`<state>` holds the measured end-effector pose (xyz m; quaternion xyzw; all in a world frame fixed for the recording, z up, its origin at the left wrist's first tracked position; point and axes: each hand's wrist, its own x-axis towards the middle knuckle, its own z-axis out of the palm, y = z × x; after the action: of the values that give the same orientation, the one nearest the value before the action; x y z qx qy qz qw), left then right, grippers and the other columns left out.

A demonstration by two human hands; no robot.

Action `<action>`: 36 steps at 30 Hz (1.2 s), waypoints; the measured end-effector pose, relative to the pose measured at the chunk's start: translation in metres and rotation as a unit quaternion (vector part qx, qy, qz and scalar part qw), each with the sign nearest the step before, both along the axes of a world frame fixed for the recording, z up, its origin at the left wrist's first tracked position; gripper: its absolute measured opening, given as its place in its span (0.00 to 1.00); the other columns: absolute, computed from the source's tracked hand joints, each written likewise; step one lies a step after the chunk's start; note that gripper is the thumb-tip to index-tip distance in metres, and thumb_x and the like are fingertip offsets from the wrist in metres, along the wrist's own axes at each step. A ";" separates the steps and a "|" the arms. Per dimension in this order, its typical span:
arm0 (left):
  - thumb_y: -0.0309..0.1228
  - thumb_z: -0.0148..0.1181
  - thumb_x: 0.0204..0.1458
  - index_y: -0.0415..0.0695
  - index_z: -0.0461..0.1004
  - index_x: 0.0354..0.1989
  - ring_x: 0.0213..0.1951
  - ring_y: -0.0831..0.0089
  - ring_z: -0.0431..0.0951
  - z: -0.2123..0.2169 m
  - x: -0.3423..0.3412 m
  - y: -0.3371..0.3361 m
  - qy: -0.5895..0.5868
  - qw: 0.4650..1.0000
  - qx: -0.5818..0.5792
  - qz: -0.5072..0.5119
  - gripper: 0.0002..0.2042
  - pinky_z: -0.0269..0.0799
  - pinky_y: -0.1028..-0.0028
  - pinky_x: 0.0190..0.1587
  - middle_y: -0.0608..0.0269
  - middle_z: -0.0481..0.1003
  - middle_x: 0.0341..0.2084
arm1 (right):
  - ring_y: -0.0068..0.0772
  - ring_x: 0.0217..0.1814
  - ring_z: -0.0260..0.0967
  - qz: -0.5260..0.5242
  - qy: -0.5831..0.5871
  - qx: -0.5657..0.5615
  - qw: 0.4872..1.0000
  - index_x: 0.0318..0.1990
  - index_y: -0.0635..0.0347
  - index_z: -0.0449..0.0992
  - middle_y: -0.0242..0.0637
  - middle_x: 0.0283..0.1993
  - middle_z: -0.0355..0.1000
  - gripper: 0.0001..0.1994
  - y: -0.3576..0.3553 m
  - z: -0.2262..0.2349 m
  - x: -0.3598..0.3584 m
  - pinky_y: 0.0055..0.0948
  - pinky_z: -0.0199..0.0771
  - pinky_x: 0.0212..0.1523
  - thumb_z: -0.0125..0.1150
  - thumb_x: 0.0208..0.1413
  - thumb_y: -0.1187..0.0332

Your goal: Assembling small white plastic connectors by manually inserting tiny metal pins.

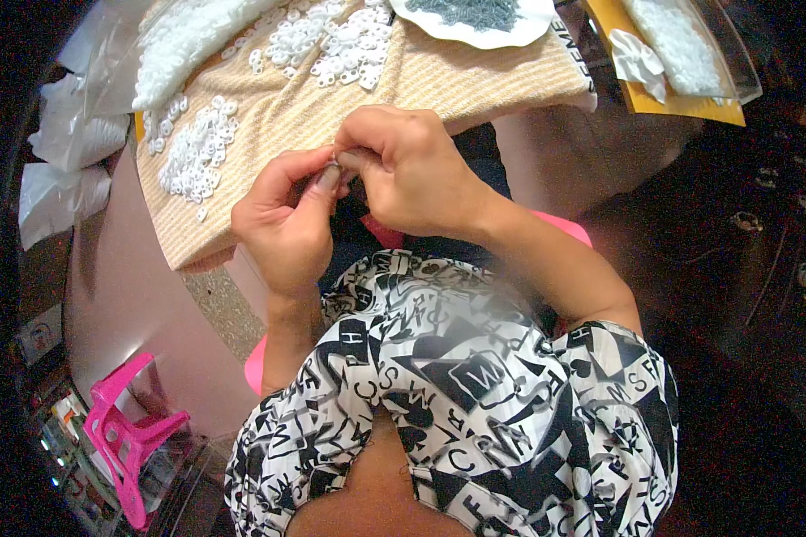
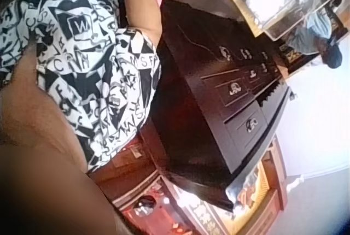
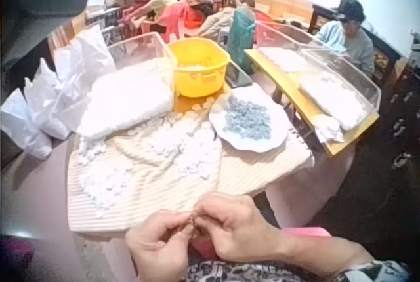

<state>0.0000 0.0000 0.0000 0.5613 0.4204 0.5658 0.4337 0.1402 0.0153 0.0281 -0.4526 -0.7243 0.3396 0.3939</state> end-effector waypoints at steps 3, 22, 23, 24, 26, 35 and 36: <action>0.16 0.53 0.45 0.36 0.73 0.31 0.21 0.81 0.70 0.001 0.001 0.002 -0.008 1.000 -0.020 0.002 0.05 0.65 0.84 0.24 0.62 0.72 0.21 | 0.35 0.27 0.70 -0.005 0.002 0.006 1.000 0.27 0.66 0.71 0.44 0.26 0.71 0.03 0.003 -0.004 0.000 0.28 0.68 0.27 0.52 0.45 0.77; 0.19 0.54 0.46 0.33 0.71 0.36 0.22 0.82 0.72 0.007 -0.001 0.005 -0.148 0.978 -0.145 -0.018 0.08 0.68 0.85 0.23 0.61 0.73 0.23 | 0.17 0.34 0.66 0.017 0.092 -0.153 0.984 0.34 0.68 0.69 0.31 0.31 0.68 0.05 0.006 0.000 0.008 0.17 0.69 0.37 0.52 0.51 0.76; 0.19 0.55 0.46 0.33 0.71 0.35 0.22 0.82 0.72 0.006 0.000 0.005 -0.147 0.979 -0.139 -0.023 0.07 0.68 0.85 0.23 0.61 0.73 0.23 | 0.17 0.34 0.66 0.017 0.093 -0.153 0.984 0.34 0.68 0.69 0.31 0.31 0.68 0.05 0.006 -0.001 0.006 0.17 0.69 0.37 0.52 0.51 0.76; 0.19 0.55 0.46 0.33 0.71 0.35 0.22 0.82 0.72 0.007 0.000 0.005 -0.147 0.979 -0.140 -0.024 0.07 0.68 0.85 0.23 0.61 0.73 0.23 | 0.19 0.30 0.67 -0.003 0.098 -0.120 0.988 0.31 0.67 0.70 0.34 0.26 0.68 0.03 0.005 -0.002 0.003 0.20 0.68 0.31 0.53 0.49 0.76; 0.19 0.55 0.46 0.34 0.71 0.34 0.23 0.82 0.72 0.007 0.000 0.004 -0.150 0.978 -0.139 -0.027 0.06 0.67 0.86 0.23 0.62 0.73 0.23 | 0.20 0.25 0.68 -0.023 0.103 -0.087 0.991 0.28 0.67 0.70 0.37 0.21 0.69 0.02 0.004 -0.002 0.002 0.22 0.68 0.25 0.54 0.46 0.77; 0.17 0.55 0.45 0.34 0.72 0.31 0.22 0.83 0.71 0.009 0.001 -0.001 -0.129 0.983 -0.128 -0.015 0.05 0.67 0.86 0.25 0.63 0.73 0.22 | 0.31 0.23 0.70 -0.004 0.043 -0.017 0.999 0.25 0.67 0.69 0.42 0.21 0.68 0.01 0.002 0.004 0.000 0.25 0.67 0.24 0.53 0.43 0.80; 0.17 0.55 0.45 0.34 0.72 0.31 0.22 0.83 0.71 0.010 0.000 -0.001 -0.129 0.983 -0.129 -0.015 0.05 0.67 0.86 0.25 0.63 0.73 0.22 | 0.31 0.23 0.70 0.003 0.039 -0.007 0.999 0.25 0.66 0.69 0.42 0.21 0.68 0.01 0.002 0.004 0.000 0.25 0.67 0.23 0.53 0.42 0.80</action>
<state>0.0004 -0.0010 0.0096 0.4291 0.4217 0.5684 0.5612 0.1405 0.0174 0.0323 -0.4397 -0.7070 0.3637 0.4177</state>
